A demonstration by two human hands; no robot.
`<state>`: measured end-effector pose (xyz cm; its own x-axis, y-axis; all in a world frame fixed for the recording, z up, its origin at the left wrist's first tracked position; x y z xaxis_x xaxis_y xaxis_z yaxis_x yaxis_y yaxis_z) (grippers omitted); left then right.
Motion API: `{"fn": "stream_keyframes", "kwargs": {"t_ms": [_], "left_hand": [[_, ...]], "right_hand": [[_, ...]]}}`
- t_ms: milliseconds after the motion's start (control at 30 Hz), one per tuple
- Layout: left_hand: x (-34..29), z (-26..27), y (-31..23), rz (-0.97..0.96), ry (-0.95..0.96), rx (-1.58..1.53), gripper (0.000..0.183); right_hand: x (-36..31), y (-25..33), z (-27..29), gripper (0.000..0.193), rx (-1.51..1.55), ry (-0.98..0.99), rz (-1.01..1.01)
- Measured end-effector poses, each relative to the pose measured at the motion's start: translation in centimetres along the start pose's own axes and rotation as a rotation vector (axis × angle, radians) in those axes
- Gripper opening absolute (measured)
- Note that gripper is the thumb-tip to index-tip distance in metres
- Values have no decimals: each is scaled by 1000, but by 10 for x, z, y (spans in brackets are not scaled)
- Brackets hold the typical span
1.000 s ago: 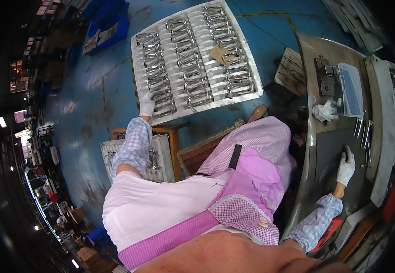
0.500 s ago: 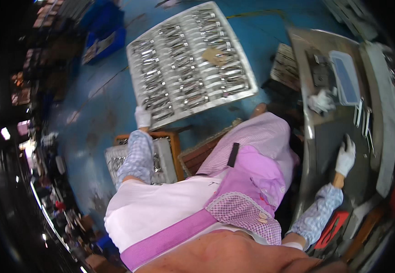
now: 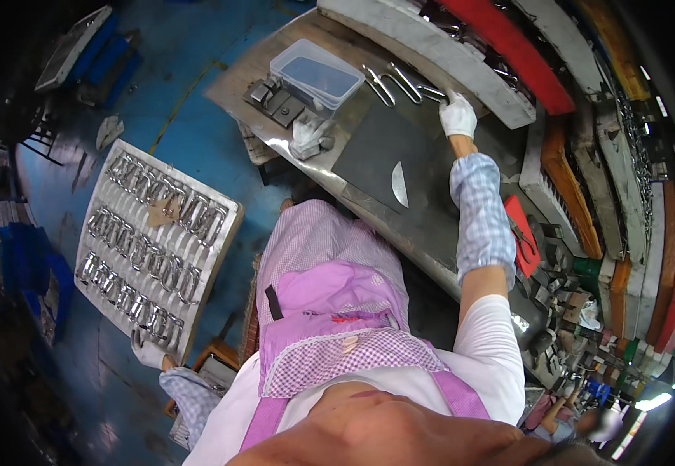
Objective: The person assembles small metal components by fitting metal brackets and metal clips together, then tapping them with a rubber mallet.
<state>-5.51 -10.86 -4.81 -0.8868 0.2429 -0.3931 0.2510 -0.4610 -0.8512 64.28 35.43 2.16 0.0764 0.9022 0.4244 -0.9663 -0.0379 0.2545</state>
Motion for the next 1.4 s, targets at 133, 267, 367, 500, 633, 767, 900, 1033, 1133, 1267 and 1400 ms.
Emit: {"fn": "stream_keyframes", "kwargs": {"t_ms": [133,267,367,500,633,767,900,1033,1133,1267,1400], "left_hand": [[38,16,35,-1006,-120,875,33],[-66,-117,-44,-1457,274,683,29],[-119,-201,-69,-1550,561,443,30],[-174,-276,-90,-1925,935,421,32],[-220,-311,-94,-2007,1085,339,31],[-264,-342,-91,-2103,1183,343,32],[-284,-348,-88,-2037,1284,409,29],[-289,-372,-92,-1568,1387,396,27],[-298,-407,-110,-766,1496,444,44],[-335,-434,-108,-1291,1502,367,73],[-362,-412,-98,-603,2113,532,47]], "right_hand": [[5,0,-54,31,-114,252,-158],[-15,-41,-41,31,14,302,-293],[-31,-55,-29,32,17,222,-281],[-36,-76,-12,41,53,423,-279],[-22,-52,4,57,74,213,-559],[-35,-75,-37,39,84,144,-543],[-34,-86,-27,36,110,105,-566],[-58,-62,17,35,208,22,-348],[-98,8,101,28,390,25,-220],[-149,75,138,17,533,93,-31],[-182,116,143,25,618,16,164]]}}
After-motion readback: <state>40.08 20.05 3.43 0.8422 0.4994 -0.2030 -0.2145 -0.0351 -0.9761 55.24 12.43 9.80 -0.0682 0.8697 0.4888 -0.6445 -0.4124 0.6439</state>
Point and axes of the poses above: each hand's wrist, its own x-axis towards the middle knuckle, its own z-axis out of the back of the hand, y = z × x, the point moved 1 cm from there along x, towards the middle knuckle, and after that the axes turned 13 degrees about x, right-handed, at the moved point
